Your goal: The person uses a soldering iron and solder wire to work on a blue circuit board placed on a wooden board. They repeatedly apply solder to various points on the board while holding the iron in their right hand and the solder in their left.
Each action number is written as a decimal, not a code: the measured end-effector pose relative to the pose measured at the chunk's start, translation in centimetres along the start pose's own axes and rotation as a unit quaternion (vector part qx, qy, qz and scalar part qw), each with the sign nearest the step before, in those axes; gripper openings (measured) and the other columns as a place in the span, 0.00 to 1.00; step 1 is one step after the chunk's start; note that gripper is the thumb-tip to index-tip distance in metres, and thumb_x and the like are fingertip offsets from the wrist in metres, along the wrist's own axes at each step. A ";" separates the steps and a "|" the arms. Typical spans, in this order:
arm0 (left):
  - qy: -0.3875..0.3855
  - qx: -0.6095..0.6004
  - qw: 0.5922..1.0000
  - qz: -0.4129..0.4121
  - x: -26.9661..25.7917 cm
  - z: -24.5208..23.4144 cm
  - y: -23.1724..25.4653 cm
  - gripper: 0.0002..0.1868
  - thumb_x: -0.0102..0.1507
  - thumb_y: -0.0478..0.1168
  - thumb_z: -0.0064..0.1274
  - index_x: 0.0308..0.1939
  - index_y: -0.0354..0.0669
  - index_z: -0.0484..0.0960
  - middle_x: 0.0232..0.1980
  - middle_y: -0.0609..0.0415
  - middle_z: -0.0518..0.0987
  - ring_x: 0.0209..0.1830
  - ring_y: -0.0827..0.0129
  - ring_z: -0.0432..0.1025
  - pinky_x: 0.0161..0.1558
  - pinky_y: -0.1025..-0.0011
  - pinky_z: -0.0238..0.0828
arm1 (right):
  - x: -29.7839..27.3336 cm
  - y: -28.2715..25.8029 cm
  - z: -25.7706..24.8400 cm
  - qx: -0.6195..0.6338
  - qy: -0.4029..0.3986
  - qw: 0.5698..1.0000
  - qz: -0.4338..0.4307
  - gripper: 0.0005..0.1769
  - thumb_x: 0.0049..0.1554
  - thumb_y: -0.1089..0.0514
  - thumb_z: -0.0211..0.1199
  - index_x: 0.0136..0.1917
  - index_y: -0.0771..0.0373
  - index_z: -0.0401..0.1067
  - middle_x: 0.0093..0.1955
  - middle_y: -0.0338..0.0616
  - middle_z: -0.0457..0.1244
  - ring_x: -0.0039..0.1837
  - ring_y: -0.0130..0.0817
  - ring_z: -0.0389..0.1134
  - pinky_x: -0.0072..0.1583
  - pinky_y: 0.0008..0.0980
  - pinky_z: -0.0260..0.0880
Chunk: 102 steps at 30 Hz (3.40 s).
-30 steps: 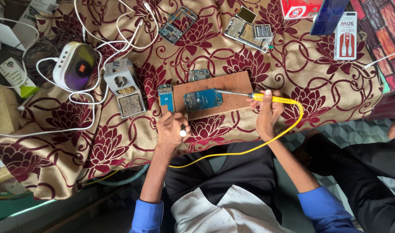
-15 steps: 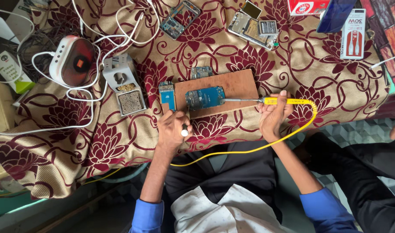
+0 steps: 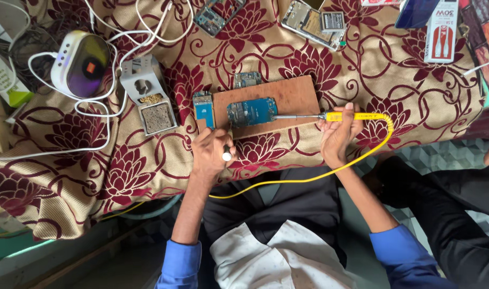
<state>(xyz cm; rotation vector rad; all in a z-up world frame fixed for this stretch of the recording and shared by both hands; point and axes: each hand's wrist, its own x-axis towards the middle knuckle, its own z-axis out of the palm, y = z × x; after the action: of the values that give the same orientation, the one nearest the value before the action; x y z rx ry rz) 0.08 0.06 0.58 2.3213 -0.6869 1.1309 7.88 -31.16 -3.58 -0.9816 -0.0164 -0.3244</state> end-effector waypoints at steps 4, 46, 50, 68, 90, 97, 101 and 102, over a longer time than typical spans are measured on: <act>-0.010 -0.015 1.000 -0.011 -0.2 -0.2 0.3 0.14 0.57 0.32 0.59 0.39 0.41 0.67 0.31 0.58 0.77 0.25 0.69 0.70 0.32 0.67 0.65 | 0.1 0.0 0.1 0.006 0.023 1.000 0.007 0.14 0.71 0.52 0.56 0.46 0.63 0.63 0.29 0.39 0.54 0.31 0.30 0.56 0.39 0.34 0.64; 0.003 0.019 1.000 -0.005 -0.6 -0.2 -0.2 0.11 0.68 0.44 0.50 0.38 0.43 0.67 0.30 0.59 0.75 0.24 0.68 0.67 0.29 0.68 0.63 | -0.2 0.1 0.3 0.040 0.038 0.998 -0.006 0.24 0.70 0.41 0.53 0.48 0.66 0.64 0.31 0.37 0.51 0.33 0.26 0.52 0.38 0.29 0.55; 0.003 0.021 1.000 -0.011 -0.5 -0.4 0.4 0.09 0.66 0.40 0.52 0.38 0.46 0.67 0.32 0.57 0.76 0.26 0.66 0.66 0.29 0.68 0.62 | -0.4 0.4 -0.2 0.037 0.055 0.998 0.003 0.24 0.70 0.41 0.53 0.48 0.66 0.64 0.31 0.36 0.50 0.33 0.26 0.51 0.37 0.29 0.55; 0.007 0.013 1.000 -0.002 -2.8 0.7 0.0 0.17 0.53 0.35 0.61 0.39 0.43 0.68 0.32 0.61 0.77 0.26 0.70 0.70 0.31 0.68 0.63 | -0.7 0.8 -0.7 0.027 0.035 0.999 0.007 0.24 0.70 0.39 0.51 0.52 0.64 0.63 0.33 0.39 0.53 0.34 0.27 0.54 0.36 0.27 0.56; -0.026 -0.551 0.658 -0.513 -8.5 4.9 -1.6 0.05 0.65 0.33 0.48 0.42 0.34 0.75 0.34 0.45 0.78 0.28 0.60 0.75 0.27 0.64 0.75 | 0.3 2.2 -1.2 -0.005 0.005 1.000 -0.003 0.11 0.69 0.55 0.57 0.45 0.59 0.63 0.31 0.32 0.53 0.31 0.21 0.51 0.35 0.24 0.52; 0.084 -0.694 0.374 -0.609 -8.1 7.5 -1.3 0.12 0.63 0.41 0.45 0.38 0.33 0.76 0.34 0.44 0.76 0.29 0.56 0.73 0.29 0.58 0.72 | 0.2 2.9 -2.8 0.016 0.020 1.000 0.008 0.12 0.67 0.54 0.59 0.44 0.61 0.65 0.29 0.31 0.51 0.29 0.22 0.51 0.34 0.26 0.55; 0.087 -0.724 0.299 -0.615 -8.3 6.4 -2.5 0.12 0.62 0.43 0.47 0.41 0.37 0.76 0.36 0.44 0.76 0.31 0.53 0.71 0.30 0.54 0.69 | 0.9 3.8 -2.7 -0.034 0.031 0.999 -0.011 0.10 0.66 0.53 0.58 0.48 0.61 0.67 0.29 0.31 0.51 0.30 0.21 0.51 0.33 0.25 0.54; 0.076 -0.720 0.309 -0.616 -8.4 6.8 -1.8 0.12 0.62 0.43 0.47 0.41 0.37 0.76 0.36 0.44 0.76 0.31 0.54 0.71 0.30 0.54 0.70 | 1.0 3.4 -3.4 -0.023 0.018 1.000 -0.005 0.11 0.68 0.53 0.58 0.48 0.61 0.67 0.29 0.31 0.51 0.30 0.21 0.51 0.34 0.25 0.55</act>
<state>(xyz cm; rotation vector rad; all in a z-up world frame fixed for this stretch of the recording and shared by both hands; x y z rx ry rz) 0.60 -0.71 -10.31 0.4394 0.3345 -0.2689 9.35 -32.45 -8.04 -1.0208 0.0196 -0.3528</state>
